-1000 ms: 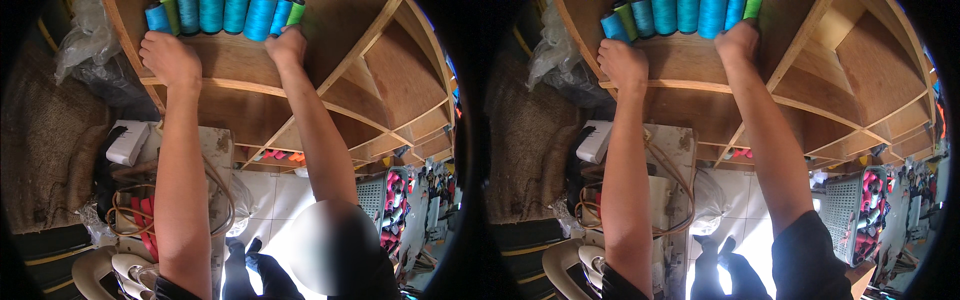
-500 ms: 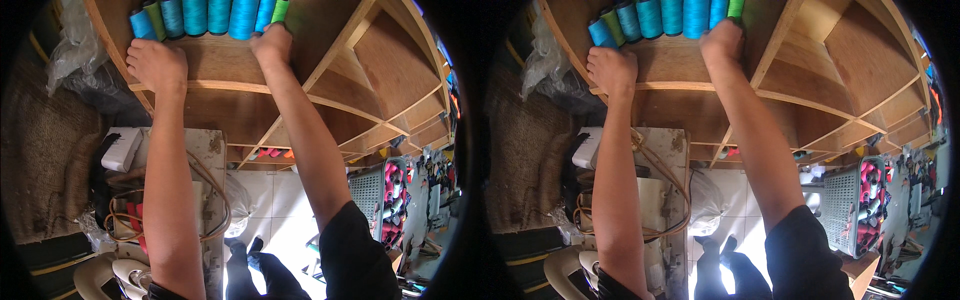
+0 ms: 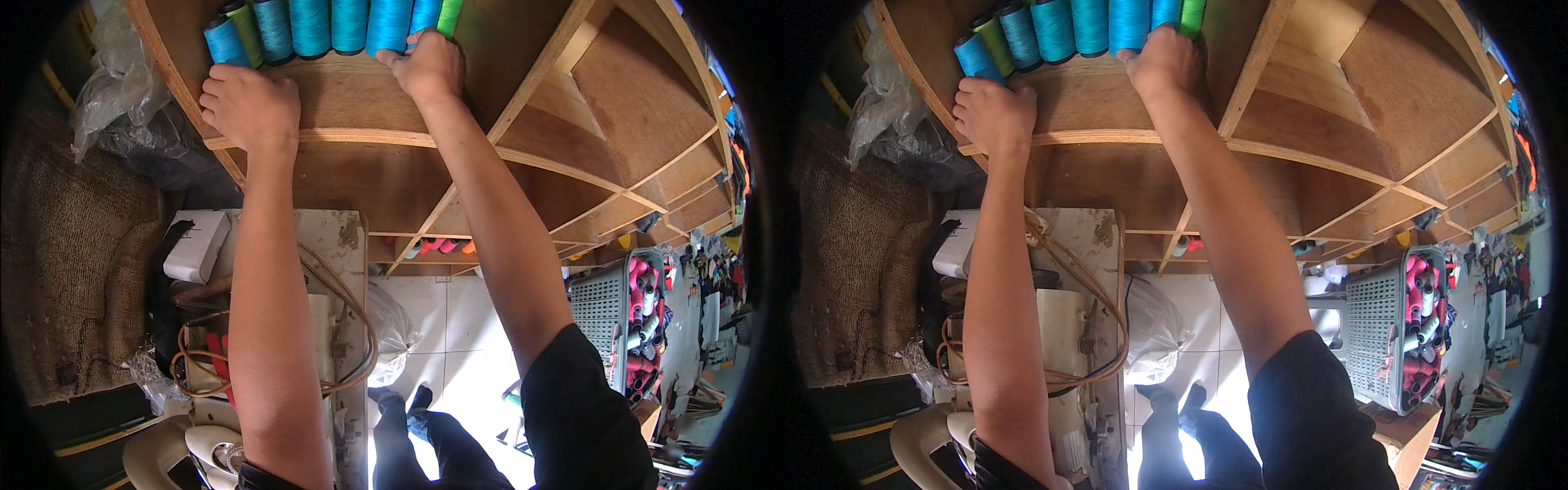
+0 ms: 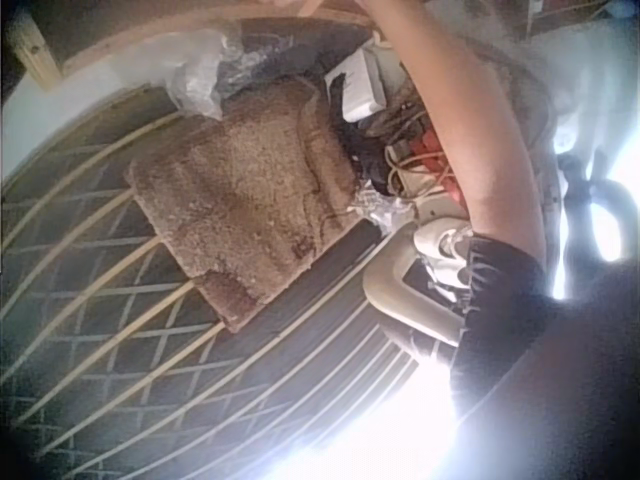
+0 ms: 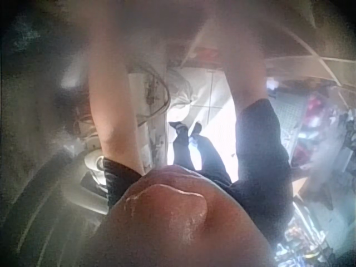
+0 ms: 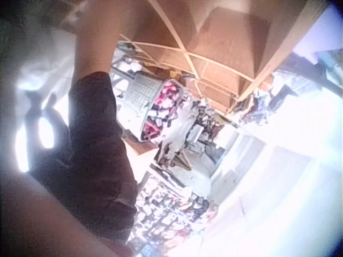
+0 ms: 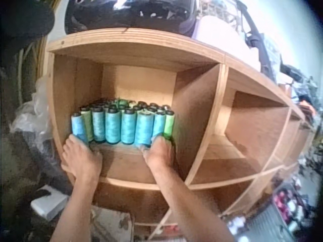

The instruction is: The person picks up thread spools from a cardboard box and places them onto a wooden shelf, arranging them by color. The person handles green and blue spools, moving them from the box to the shelf in a repetitive manner.

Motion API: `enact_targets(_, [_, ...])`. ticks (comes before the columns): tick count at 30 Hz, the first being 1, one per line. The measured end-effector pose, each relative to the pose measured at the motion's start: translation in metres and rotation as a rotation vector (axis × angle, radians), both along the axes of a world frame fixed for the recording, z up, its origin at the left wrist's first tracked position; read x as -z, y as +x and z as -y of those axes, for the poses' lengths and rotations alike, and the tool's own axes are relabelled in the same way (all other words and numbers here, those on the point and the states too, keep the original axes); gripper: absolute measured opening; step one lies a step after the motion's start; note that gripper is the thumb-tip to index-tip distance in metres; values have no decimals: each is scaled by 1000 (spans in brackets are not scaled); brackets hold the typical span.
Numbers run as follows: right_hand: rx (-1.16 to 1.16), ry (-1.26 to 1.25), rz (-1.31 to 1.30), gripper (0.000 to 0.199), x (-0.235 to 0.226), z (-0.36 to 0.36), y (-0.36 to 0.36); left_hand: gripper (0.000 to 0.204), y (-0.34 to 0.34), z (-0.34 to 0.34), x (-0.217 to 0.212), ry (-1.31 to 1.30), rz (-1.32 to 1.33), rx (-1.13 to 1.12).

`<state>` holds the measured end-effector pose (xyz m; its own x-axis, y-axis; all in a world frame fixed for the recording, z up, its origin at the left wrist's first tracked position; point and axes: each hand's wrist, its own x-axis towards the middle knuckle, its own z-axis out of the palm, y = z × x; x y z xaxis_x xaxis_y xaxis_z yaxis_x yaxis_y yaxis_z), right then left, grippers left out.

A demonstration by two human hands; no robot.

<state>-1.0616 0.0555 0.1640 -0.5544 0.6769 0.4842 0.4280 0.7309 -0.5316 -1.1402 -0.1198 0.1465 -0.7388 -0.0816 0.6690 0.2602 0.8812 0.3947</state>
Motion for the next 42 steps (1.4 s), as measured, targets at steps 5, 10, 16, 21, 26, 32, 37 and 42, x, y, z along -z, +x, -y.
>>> enact_targets(5, [12,34,7,55,-2,1,2,61,0,1,-1,-2,10,10])
enact_targets(10, [83,93,-22,64,-1,7,-1,56,-1,0,1,5,18,2])
enact_targets(16, [132,40,-235,66,5,-7,-5,39,6,1,-1,26,16,97])
enact_targets(21, [200,-42,-100,50,2,-8,-15,23,4,5,-5,41,27,350])
enact_targets(26, [226,-47,-102,41,-1,-7,-18,19,-2,4,-4,8,-68,679])
enact_targets(32, [204,-93,-144,45,-1,3,-12,27,-12,3,-4,-141,-60,845])
enact_targets(37, [210,-48,-121,53,4,-10,-15,35,-10,-6,-3,-173,-55,813])
enact_targets(42, [229,-11,-85,51,-1,11,-4,40,-11,0,-3,-203,-37,796])
